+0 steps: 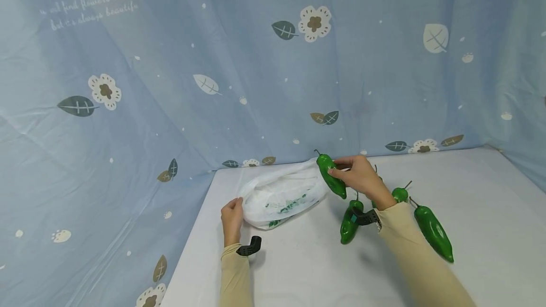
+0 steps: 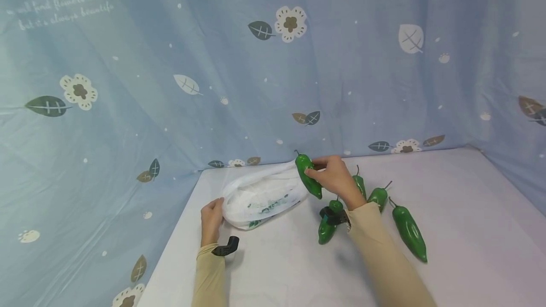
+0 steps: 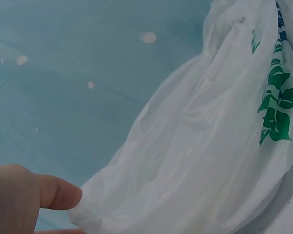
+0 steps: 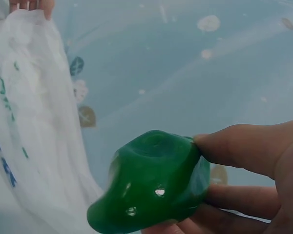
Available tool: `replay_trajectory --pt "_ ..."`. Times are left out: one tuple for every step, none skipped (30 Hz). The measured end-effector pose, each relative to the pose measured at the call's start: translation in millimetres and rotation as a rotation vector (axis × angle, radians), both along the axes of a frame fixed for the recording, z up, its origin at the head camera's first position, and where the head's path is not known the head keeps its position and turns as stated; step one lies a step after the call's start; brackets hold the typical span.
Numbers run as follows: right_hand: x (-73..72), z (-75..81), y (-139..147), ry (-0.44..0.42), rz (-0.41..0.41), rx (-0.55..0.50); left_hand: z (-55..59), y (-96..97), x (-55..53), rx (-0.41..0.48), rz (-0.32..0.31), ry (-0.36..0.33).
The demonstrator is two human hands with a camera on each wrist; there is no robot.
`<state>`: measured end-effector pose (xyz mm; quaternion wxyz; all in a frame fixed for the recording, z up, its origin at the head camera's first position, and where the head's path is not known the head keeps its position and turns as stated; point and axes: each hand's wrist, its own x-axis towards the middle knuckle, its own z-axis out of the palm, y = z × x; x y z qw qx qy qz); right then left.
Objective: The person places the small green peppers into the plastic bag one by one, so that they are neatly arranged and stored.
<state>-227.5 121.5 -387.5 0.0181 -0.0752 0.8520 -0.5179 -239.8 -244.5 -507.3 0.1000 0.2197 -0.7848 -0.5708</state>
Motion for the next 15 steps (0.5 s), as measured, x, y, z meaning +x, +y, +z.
replay_trajectory --pt "-2.1 -1.1 -3 -0.003 0.005 -0.007 0.2 0.0 0.2 0.000 -0.001 0.001" --pt "-4.2 -2.0 -7 -0.006 0.013 -0.017 0.3 -0.1 0.3 0.001 -0.001 0.002" --pt "-6.3 -2.9 -10 -0.008 0.019 -0.019 0.4 -0.2 0.5 0.000 0.000 0.003" --pt "-7.3 -3.2 -13 -0.008 0.026 -0.018 0.7 -0.1 0.6 -0.003 0.001 0.004" --pt "-9.4 -4.3 -17 -0.009 0.027 -0.021 1.1 0.0 0.7 -0.004 0.002 0.005" --pt "-11.2 -5.5 -20 -0.009 0.029 -0.020 1.4 0.2 0.8 -0.004 0.002 0.005" --pt "-13.1 -6.8 -22 -0.006 0.029 -0.019 1.7 0.5 0.8 -0.005 0.003 0.004" --pt "-14.6 -7.9 -25 -0.004 0.031 -0.020 2.0 0.7 0.7 -0.004 0.004 0.003" --pt "-15.9 -9.1 -28 0.000 0.031 -0.016 2.2 1.0 0.7 -0.006 0.005 0.000" --pt "-17.2 -10.6 -31 0.004 0.033 -0.016 2.2 1.2 0.7 -0.007 0.005 -0.002" --pt "-19.0 -12.2 -34 0.006 0.030 -0.016 2.2 1.4 0.7 -0.007 0.006 -0.003" --pt "-20.1 -13.4 -37 0.010 0.030 -0.013 2.1 1.4 0.7 -0.006 0.006 -0.003" --pt "-21.2 -14.5 -41 0.014 0.029 -0.013 1.9 1.4 0.6 -0.005 0.006 -0.003" --pt "-22.1 -15.2 -44 0.019 0.034 -0.011 1.7 1.3 0.6 -0.003 0.006 -0.003" --pt "-23.2 -16.0 -48 0.020 0.034 -0.012 1.6 1.2 0.6 -0.003 0.007 -0.003"
